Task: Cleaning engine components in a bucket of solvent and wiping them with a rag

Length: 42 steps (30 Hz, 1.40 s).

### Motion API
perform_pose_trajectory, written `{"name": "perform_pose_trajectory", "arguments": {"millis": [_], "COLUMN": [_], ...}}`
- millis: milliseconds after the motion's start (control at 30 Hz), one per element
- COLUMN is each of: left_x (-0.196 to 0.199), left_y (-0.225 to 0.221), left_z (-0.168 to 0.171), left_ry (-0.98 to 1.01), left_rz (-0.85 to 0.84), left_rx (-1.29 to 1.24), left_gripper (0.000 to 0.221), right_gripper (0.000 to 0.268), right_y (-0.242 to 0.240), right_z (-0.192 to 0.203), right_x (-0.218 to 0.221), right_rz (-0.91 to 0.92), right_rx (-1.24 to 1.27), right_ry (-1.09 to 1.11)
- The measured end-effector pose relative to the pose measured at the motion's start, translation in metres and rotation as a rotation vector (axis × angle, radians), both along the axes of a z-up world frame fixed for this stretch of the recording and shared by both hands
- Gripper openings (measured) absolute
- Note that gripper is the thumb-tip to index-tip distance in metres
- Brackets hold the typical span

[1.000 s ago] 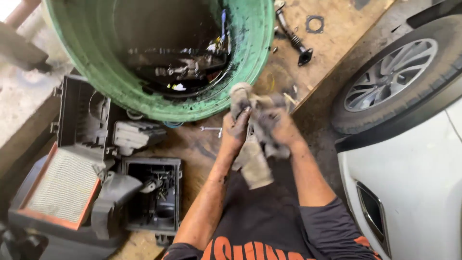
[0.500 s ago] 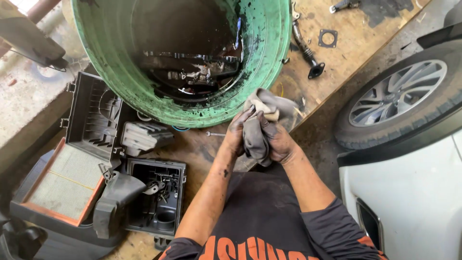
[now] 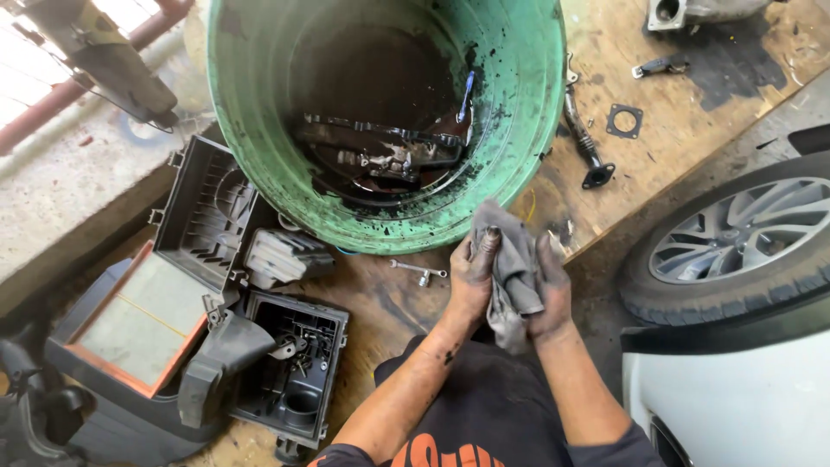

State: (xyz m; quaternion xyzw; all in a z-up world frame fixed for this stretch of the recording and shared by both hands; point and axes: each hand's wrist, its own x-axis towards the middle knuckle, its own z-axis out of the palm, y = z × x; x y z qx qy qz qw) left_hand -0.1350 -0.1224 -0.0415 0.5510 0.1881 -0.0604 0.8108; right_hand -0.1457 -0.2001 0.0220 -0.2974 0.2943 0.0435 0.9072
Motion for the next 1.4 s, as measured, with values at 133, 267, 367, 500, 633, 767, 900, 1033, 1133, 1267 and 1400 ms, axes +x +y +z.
{"name": "perform_pose_trajectory", "arguments": {"millis": [133,267,367,500,633,767,900,1033,1133,1267,1400], "left_x": [-0.001,0.002,0.012,0.008,-0.009,-0.017,-0.020,0.002,0.020,0.024,0.025], "left_y": [-0.006,0.001,0.018,0.037,0.004,0.000,0.022,0.025,0.013,0.026,0.028], "left_z": [0.017,0.018,0.080,0.006,0.038,0.065,0.046,0.046,0.022,0.061,0.071], "left_ry": [0.098,0.065,0.117,0.108,0.118,0.347,-0.147,-0.297,-0.273,-0.237,-0.251], "left_rz": [0.111,0.094,0.195,0.157,-0.142,-0.205,-0.589,-0.508,-0.311,-0.200,-0.172], "left_rx": [0.073,0.117,0.121,-0.143,-0.291,-0.541,-0.474,-0.636,-1.050,-1.449,-1.414], "left_gripper": [0.027,0.022,0.039,0.049,0.056,0.074,0.066,0.061,0.074,0.096,0.096], "right_gripper": [0.052,0.057,0.061,0.088,0.074,0.059,0.037,0.058,0.069,0.065,0.061], "right_y": [0.013,0.016,0.017,-0.034,-0.018,-0.015,-0.032,-0.030,-0.013,0.001,0.006], "right_z": [0.008,0.012,0.013,-0.159,-0.118,-0.080,-0.010,0.017,0.012,0.023,0.023], "right_x": [-0.016,-0.033,-0.052,-0.093,-0.026,0.016,0.010,-0.020,-0.035,-0.035,-0.038], "right_rz": [0.174,0.395,0.525,0.423,0.103,-0.142,0.076,-0.086,-0.083,-0.047,-0.059], "right_rx": [-0.330,-0.768,-1.063,-1.334,-1.639,-1.825,-0.964,-0.148,0.199,0.270,0.291], "right_ry": [-0.099,-0.238,-0.337,-0.676,-0.629,-0.641,-0.066,-0.078,-0.037,-0.080,-0.063]}}
